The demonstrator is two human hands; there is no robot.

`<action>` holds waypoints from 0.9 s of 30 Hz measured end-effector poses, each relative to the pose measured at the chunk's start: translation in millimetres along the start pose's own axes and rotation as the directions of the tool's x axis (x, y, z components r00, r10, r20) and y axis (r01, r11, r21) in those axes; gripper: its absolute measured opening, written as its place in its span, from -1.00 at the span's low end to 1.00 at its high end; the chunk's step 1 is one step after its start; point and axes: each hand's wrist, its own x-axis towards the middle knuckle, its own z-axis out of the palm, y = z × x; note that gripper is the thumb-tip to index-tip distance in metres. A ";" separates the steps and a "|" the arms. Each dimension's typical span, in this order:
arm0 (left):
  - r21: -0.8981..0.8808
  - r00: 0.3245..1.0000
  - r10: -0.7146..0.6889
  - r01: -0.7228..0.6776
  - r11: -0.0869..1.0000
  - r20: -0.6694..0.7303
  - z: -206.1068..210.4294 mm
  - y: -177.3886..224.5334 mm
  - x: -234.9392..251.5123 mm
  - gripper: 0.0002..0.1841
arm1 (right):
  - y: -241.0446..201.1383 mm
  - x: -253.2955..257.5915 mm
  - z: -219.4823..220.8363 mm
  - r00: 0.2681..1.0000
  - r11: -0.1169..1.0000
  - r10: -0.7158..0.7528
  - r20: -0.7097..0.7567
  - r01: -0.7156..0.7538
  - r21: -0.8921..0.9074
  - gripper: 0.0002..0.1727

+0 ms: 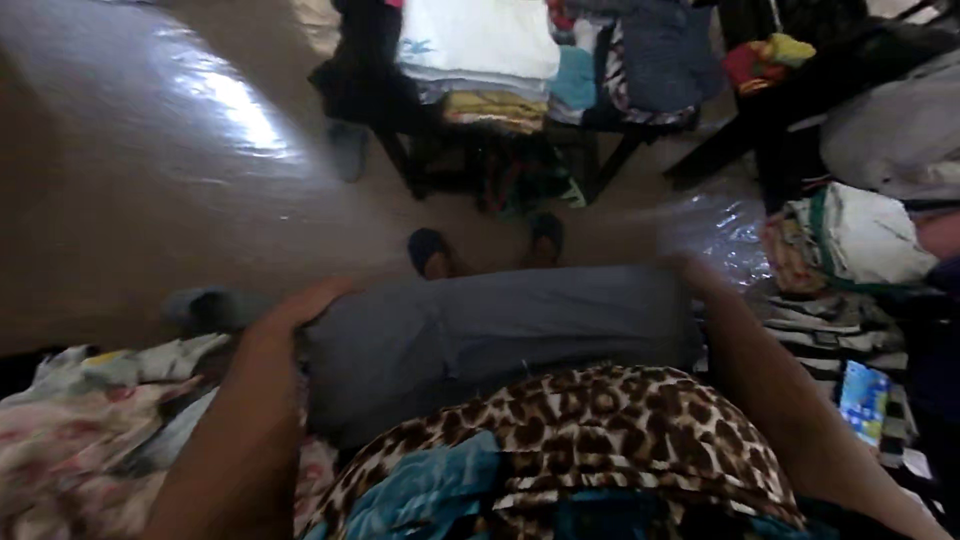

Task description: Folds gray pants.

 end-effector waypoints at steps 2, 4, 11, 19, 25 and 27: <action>0.042 1.000 -0.021 0.021 0.999 -0.008 -2.8 -3.0 1.4 -0.54 | 7.1 -0.4 -4.2 0.994 0.988 0.067 -0.086 -0.054 0.147 -0.57; 0.059 0.999 -0.035 0.035 0.998 0.001 -3.4 3.6 -2.5 -0.53 | 7.4 -18.0 -9.5 0.990 0.949 0.135 0.028 -0.137 0.284 -0.37; 0.126 0.995 0.102 -0.102 0.987 0.012 -4.8 10.8 -1.2 -0.63 | 12.6 -88.8 -4.6 0.968 0.922 0.119 0.219 -0.189 0.338 -0.34; 0.265 0.966 -0.059 0.127 0.956 -0.251 -3.9 8.2 -10.1 -0.58 | 22.2 -119.0 -4.9 0.971 0.941 0.089 0.221 -0.154 0.302 -0.40; 0.236 0.878 0.113 0.000 0.972 -0.465 -25.3 55.0 -81.0 -0.49 | -18.9 -129.9 -24.6 0.961 0.959 -0.254 -0.107 0.236 -0.155 -0.29; 0.293 0.811 0.255 -0.108 0.950 -0.527 -8.3 89.7 -123.0 -0.44 | -36.8 -136.9 -16.2 0.867 0.871 -0.460 -0.189 0.401 -0.283 -0.33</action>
